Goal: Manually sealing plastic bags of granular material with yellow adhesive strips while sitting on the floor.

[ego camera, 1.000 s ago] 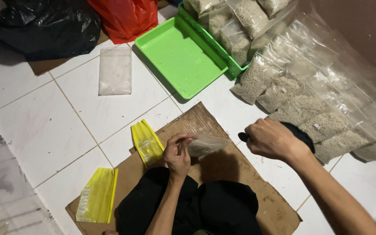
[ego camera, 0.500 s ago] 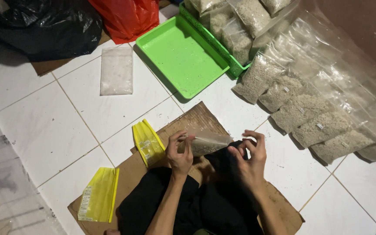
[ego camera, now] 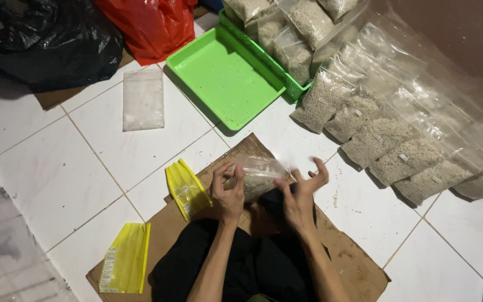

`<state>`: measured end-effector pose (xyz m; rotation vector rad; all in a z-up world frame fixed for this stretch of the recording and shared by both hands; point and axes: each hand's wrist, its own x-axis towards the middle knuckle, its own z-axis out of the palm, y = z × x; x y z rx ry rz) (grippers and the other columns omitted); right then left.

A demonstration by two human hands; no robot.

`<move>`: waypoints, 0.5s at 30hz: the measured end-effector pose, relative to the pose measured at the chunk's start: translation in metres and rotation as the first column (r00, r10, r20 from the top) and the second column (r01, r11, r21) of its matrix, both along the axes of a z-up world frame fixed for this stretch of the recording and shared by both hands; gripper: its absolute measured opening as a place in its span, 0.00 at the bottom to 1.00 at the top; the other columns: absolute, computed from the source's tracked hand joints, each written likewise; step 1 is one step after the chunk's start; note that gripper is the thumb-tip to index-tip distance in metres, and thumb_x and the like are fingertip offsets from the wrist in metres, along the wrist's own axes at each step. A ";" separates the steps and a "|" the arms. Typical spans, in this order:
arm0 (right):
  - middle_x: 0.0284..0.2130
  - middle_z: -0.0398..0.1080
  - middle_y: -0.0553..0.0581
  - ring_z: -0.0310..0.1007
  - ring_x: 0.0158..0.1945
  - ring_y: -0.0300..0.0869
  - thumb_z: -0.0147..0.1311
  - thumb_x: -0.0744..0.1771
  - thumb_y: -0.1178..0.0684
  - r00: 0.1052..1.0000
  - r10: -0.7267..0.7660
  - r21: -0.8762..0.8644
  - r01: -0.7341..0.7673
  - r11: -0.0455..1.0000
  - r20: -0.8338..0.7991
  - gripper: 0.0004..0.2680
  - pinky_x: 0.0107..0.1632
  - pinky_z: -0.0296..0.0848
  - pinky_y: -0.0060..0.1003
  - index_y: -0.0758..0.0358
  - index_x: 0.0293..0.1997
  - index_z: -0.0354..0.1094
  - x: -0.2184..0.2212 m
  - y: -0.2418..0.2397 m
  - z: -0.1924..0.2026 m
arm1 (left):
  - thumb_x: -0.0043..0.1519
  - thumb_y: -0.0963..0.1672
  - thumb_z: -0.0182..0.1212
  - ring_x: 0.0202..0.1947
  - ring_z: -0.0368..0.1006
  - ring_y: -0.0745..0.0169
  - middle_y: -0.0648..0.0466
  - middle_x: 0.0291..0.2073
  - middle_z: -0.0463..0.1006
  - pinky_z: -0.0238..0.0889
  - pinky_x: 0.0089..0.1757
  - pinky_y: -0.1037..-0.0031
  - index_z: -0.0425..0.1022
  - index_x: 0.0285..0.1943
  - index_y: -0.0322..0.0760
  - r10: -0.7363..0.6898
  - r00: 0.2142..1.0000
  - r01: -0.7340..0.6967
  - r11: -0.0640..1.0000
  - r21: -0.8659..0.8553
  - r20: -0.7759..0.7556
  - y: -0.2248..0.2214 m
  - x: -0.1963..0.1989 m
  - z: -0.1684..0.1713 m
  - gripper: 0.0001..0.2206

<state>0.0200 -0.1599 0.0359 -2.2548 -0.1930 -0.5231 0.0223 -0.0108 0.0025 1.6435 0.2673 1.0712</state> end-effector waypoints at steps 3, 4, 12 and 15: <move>0.54 0.39 0.58 0.35 0.63 0.59 0.53 0.63 0.32 1.000 -0.018 0.063 0.019 0.998 -0.020 0.32 0.62 0.54 0.50 0.61 0.70 0.52 0.005 -0.008 -0.010 | 0.59 0.40 0.66 0.24 0.80 0.58 0.51 0.20 0.79 0.74 0.33 0.72 0.78 0.43 0.34 -0.021 1.000 0.021 1.000 -0.019 0.003 -0.003 -0.001 0.003 0.06; 0.54 0.39 0.58 0.35 0.63 0.59 0.53 0.63 0.32 1.000 -0.015 0.062 0.016 0.998 -0.020 0.32 0.62 0.54 0.50 0.61 0.70 0.52 0.005 -0.013 -0.018 | 0.59 0.40 0.66 0.24 0.80 0.58 0.51 0.20 0.79 0.74 0.33 0.72 0.78 0.43 0.34 -0.019 1.000 0.019 1.000 -0.019 0.003 -0.003 -0.002 0.000 0.06; 0.59 0.37 0.65 0.36 0.64 0.69 0.53 0.63 0.34 0.995 0.035 -0.017 -0.036 0.999 -0.090 0.30 0.66 0.51 0.57 0.51 0.72 0.49 0.002 -0.001 0.019 | 0.57 0.38 0.68 0.27 0.82 0.57 0.49 0.22 0.80 0.74 0.37 0.72 0.76 0.43 0.30 -0.050 0.997 0.051 0.998 -0.026 0.067 -0.005 -0.004 -0.002 0.08; 0.50 0.46 0.59 0.45 0.58 0.59 0.62 0.60 0.37 0.985 -0.151 0.043 0.148 0.988 0.082 0.25 0.59 0.58 0.49 0.61 0.58 0.66 0.004 -0.018 -0.013 | 0.58 0.38 0.67 0.27 0.82 0.58 0.51 0.22 0.80 0.73 0.37 0.74 0.76 0.44 0.31 -0.050 0.995 0.051 0.999 -0.009 0.091 -0.002 -0.004 0.002 0.08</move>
